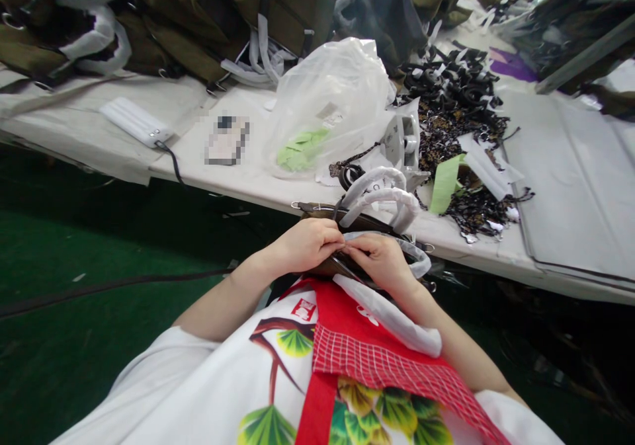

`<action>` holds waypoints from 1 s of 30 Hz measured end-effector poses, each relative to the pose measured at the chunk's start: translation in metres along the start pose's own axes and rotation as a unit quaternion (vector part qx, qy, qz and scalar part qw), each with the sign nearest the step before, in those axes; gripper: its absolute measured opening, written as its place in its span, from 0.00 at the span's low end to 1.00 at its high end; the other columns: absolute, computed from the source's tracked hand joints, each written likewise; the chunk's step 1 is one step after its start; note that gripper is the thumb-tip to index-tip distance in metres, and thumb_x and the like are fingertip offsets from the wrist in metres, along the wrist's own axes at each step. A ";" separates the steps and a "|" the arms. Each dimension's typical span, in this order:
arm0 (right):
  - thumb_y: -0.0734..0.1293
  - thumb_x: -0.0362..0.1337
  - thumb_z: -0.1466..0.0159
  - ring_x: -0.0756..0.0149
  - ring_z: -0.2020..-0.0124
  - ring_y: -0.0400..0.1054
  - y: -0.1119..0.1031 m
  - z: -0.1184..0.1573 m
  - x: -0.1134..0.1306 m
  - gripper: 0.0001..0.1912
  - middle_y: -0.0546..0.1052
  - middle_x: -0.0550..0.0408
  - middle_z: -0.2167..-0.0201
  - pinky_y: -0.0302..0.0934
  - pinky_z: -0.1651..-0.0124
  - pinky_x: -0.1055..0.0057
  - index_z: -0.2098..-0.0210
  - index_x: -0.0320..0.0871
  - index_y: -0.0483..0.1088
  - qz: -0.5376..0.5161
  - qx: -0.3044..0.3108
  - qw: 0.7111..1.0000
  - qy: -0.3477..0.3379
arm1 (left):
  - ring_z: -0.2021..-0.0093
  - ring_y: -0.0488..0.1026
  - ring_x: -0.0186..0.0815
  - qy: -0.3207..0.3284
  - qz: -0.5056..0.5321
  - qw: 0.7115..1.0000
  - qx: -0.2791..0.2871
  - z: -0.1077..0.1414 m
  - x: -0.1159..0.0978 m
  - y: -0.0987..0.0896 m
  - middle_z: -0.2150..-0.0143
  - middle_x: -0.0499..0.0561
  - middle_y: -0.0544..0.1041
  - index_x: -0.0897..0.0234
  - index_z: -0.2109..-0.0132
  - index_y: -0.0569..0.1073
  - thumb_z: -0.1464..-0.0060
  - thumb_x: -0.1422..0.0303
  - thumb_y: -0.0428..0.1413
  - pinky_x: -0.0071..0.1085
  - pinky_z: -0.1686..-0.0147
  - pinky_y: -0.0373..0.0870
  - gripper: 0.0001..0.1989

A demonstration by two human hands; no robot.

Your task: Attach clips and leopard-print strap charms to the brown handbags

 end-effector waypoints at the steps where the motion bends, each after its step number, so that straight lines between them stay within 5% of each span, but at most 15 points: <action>1: 0.65 0.41 0.33 0.63 0.67 0.72 0.000 0.000 0.000 0.11 0.81 0.54 0.68 0.64 0.61 0.67 0.64 0.49 0.81 -0.001 0.003 1.000 0.001 | 0.62 0.75 0.34 0.002 0.001 1.000 0.000 0.000 0.000 0.000 0.62 0.52 0.78 0.63 0.60 0.79 0.37 0.70 0.51 0.28 0.60 0.69 0.11; 18: 0.65 0.39 0.32 0.63 0.71 0.71 0.011 -0.011 0.015 0.15 0.79 0.54 0.73 0.55 0.68 0.69 0.73 0.45 0.78 0.126 0.069 0.989 -0.011 | 0.68 0.73 0.34 0.029 -0.074 0.997 0.018 -0.003 -0.003 0.010 0.69 0.50 0.75 0.65 0.69 0.75 0.38 0.73 0.51 0.28 0.66 0.67 0.12; 22: 0.64 0.39 0.32 0.63 0.69 0.72 0.006 -0.014 0.014 0.14 0.79 0.54 0.71 0.59 0.65 0.69 0.70 0.46 0.79 0.107 0.034 0.994 -0.002 | 0.66 0.74 0.34 0.017 -0.020 0.999 -0.031 -0.008 0.000 -0.009 0.67 0.50 0.77 0.64 0.68 0.76 0.39 0.70 0.52 0.27 0.64 0.68 0.10; 24: 0.65 0.38 0.33 0.62 0.64 0.73 -0.006 -0.010 0.017 0.09 0.80 0.54 0.66 0.62 0.61 0.69 0.62 0.46 0.79 0.106 -0.006 0.994 0.009 | 0.63 0.75 0.35 -0.025 0.028 0.992 -0.121 -0.018 0.014 -0.040 0.63 0.52 0.79 0.63 0.63 0.77 0.38 0.66 0.51 0.28 0.61 0.69 0.11; 26: 0.65 0.40 0.34 0.60 0.62 0.74 -0.017 -0.001 0.019 0.10 0.80 0.52 0.64 0.62 0.59 0.68 0.61 0.46 0.78 0.132 -0.015 0.991 0.034 | 0.60 0.76 0.38 -0.138 0.029 0.970 -0.196 -0.032 0.045 -0.069 0.60 0.55 0.80 0.63 0.58 0.76 0.36 0.63 0.48 0.30 0.58 0.70 0.13; 28: 0.64 0.43 0.34 0.59 0.66 0.74 -0.021 0.012 0.015 0.13 0.80 0.51 0.69 0.62 0.61 0.67 0.69 0.46 0.78 0.175 0.027 0.982 0.072 | 0.59 0.76 0.41 -0.284 -0.011 0.945 -0.161 -0.052 0.083 -0.077 0.61 0.58 0.81 0.65 0.59 0.77 0.37 0.61 0.48 0.33 0.57 0.70 0.16; 30: 0.65 0.46 0.35 0.58 0.68 0.75 -0.022 0.030 0.008 0.17 0.80 0.50 0.72 0.61 0.65 0.67 0.74 0.46 0.78 0.213 0.085 0.967 0.112 | 0.63 0.77 0.45 -0.332 -0.005 0.938 -0.100 -0.080 0.108 -0.070 0.71 0.59 0.80 0.67 0.70 0.77 0.42 0.58 0.54 0.34 0.59 0.71 0.17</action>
Point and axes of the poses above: each hand's wrist, its own z-axis away from the middle knuckle, its own y-axis out of the palm, x = y × z, the point moved 9 cm from there along -z, towards the middle knuckle
